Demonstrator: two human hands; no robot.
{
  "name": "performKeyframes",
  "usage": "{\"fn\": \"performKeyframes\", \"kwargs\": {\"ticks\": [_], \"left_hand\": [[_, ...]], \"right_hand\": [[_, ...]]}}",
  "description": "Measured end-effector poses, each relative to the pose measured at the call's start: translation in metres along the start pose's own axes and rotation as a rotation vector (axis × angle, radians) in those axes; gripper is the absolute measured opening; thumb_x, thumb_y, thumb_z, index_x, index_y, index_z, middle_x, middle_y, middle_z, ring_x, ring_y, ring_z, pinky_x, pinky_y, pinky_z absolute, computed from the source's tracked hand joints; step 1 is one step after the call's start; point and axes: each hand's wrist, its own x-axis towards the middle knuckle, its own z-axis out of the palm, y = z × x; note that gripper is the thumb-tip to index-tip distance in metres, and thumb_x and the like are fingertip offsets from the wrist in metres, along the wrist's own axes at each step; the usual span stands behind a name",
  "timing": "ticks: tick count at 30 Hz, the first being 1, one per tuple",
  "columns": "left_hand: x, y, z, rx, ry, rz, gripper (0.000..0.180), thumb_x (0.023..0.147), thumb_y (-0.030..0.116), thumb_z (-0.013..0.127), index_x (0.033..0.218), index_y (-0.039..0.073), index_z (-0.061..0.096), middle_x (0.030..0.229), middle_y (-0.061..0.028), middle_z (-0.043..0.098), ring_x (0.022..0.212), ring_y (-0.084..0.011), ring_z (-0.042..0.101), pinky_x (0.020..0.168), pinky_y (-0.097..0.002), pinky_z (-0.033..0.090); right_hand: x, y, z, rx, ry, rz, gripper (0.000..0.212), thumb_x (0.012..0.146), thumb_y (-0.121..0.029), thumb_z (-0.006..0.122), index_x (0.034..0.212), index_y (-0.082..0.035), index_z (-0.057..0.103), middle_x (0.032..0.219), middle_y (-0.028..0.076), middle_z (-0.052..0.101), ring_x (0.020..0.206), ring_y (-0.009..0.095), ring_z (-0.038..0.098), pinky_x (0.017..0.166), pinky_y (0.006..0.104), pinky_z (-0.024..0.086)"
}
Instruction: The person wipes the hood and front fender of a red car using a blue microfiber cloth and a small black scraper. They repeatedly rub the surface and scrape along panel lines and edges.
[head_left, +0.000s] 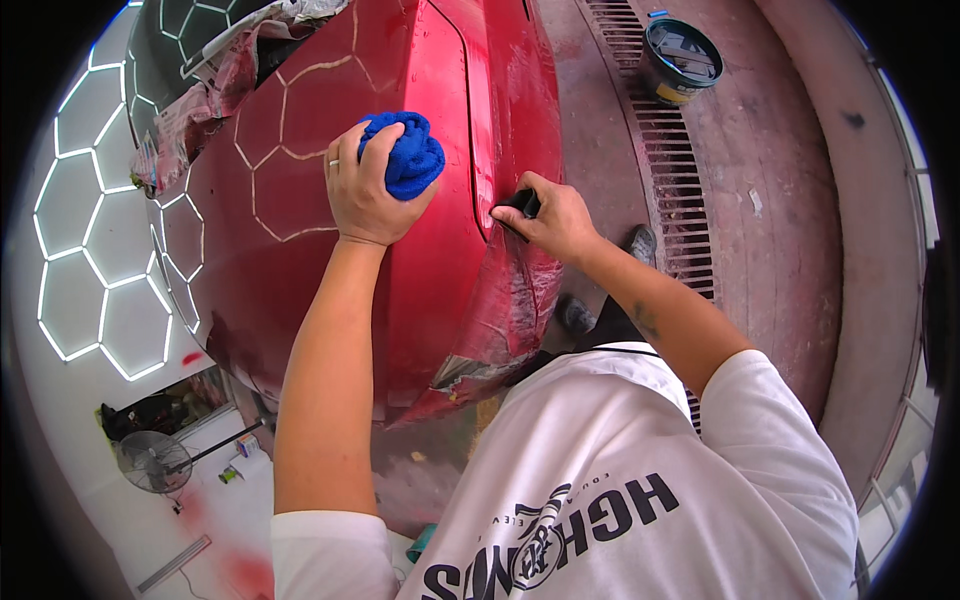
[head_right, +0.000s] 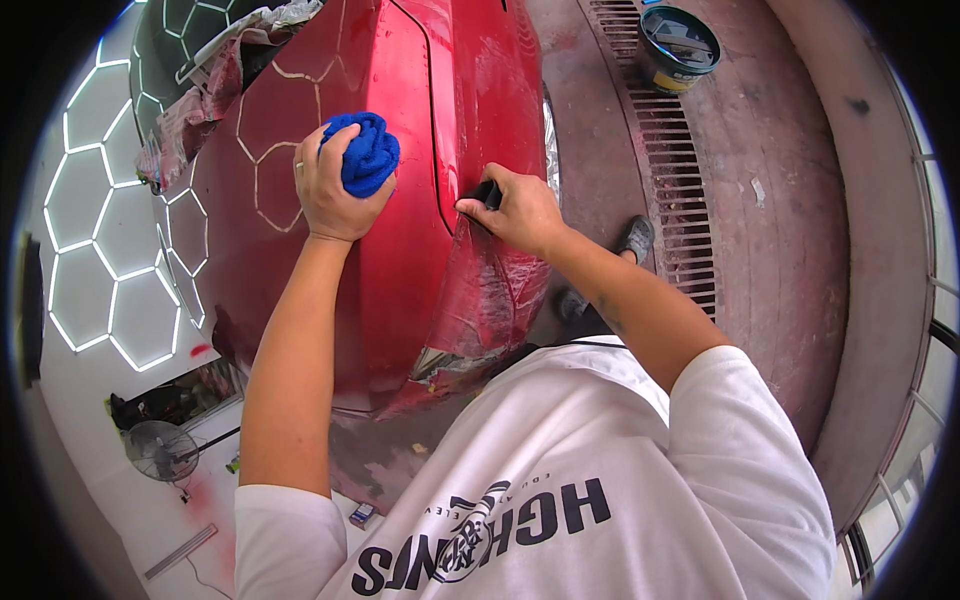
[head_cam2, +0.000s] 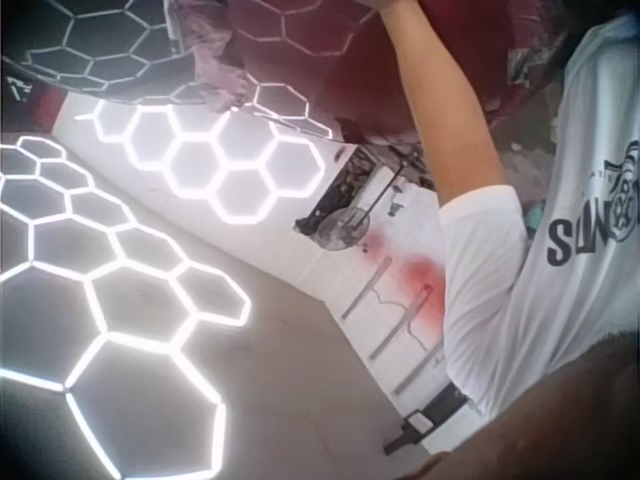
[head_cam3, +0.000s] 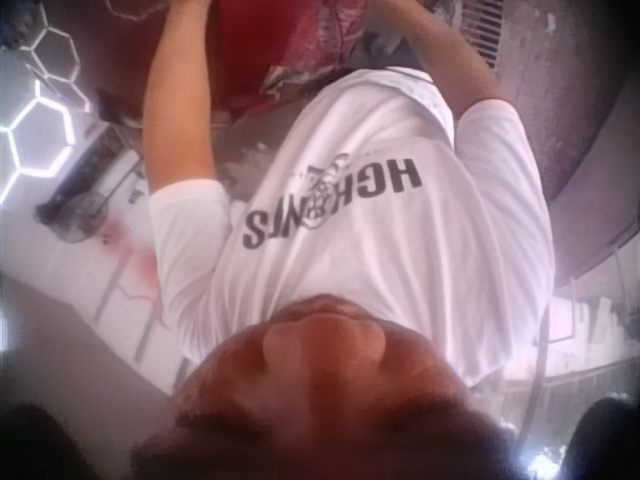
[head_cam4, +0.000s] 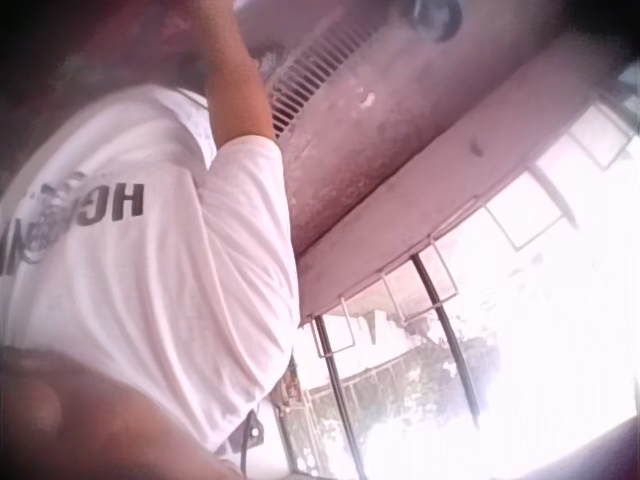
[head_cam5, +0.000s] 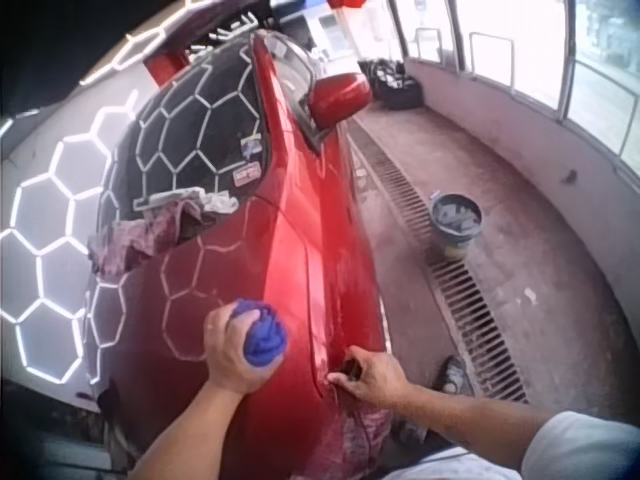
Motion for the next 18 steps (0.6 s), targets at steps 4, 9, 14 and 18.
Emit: {"fn": "performKeyframes", "kwargs": {"ticks": [4,9,14,18], "left_hand": [[0.004,0.000,-0.001,-0.010,0.000,0.014,0.076,0.067,0.038,0.099,0.135,0.021,0.069,0.138,-0.0151,0.064,0.123,-0.0404,0.064,0.107,-0.0548,0.053],[0.000,-0.002,-0.001,-0.019,-0.017,0.003,0.076,0.068,0.038,0.099,0.135,0.021,0.069,0.137,-0.0158,0.064,0.123,-0.0403,0.064,0.106,-0.0543,0.053],[0.001,0.002,-0.003,-0.030,-0.019,-0.009,0.080,0.068,0.030,0.097,0.141,0.018,0.066,0.138,-0.0173,0.064,0.125,-0.0422,0.064,0.110,-0.0557,0.051],[0.004,0.001,-0.003,-0.013,-0.006,0.007,0.077,0.068,0.035,0.098,0.137,0.019,0.068,0.137,-0.0163,0.065,0.122,-0.0409,0.064,0.107,-0.0546,0.052]], "right_hand": [[0.045,-0.010,-0.024,0.000,0.062,0.034,0.062,0.086,-0.064,0.090,0.101,-0.006,0.072,0.087,0.020,0.077,0.086,0.042,0.077,0.076,0.0504,0.059],[0.029,-0.012,-0.002,0.043,0.094,0.018,0.063,0.087,-0.064,0.089,0.103,-0.005,0.072,0.088,0.021,0.077,0.089,0.044,0.079,0.077,0.0513,0.060],[0.034,-0.024,-0.019,-0.113,0.022,-0.079,0.061,0.088,-0.065,0.088,0.104,-0.008,0.073,0.088,0.019,0.079,0.088,0.045,0.078,0.077,0.0543,0.060],[0.068,-0.024,-0.018,-0.025,0.196,0.053,0.063,0.089,-0.063,0.089,0.099,-0.004,0.071,0.084,0.024,0.075,0.085,0.045,0.076,0.072,0.0514,0.058]]}}
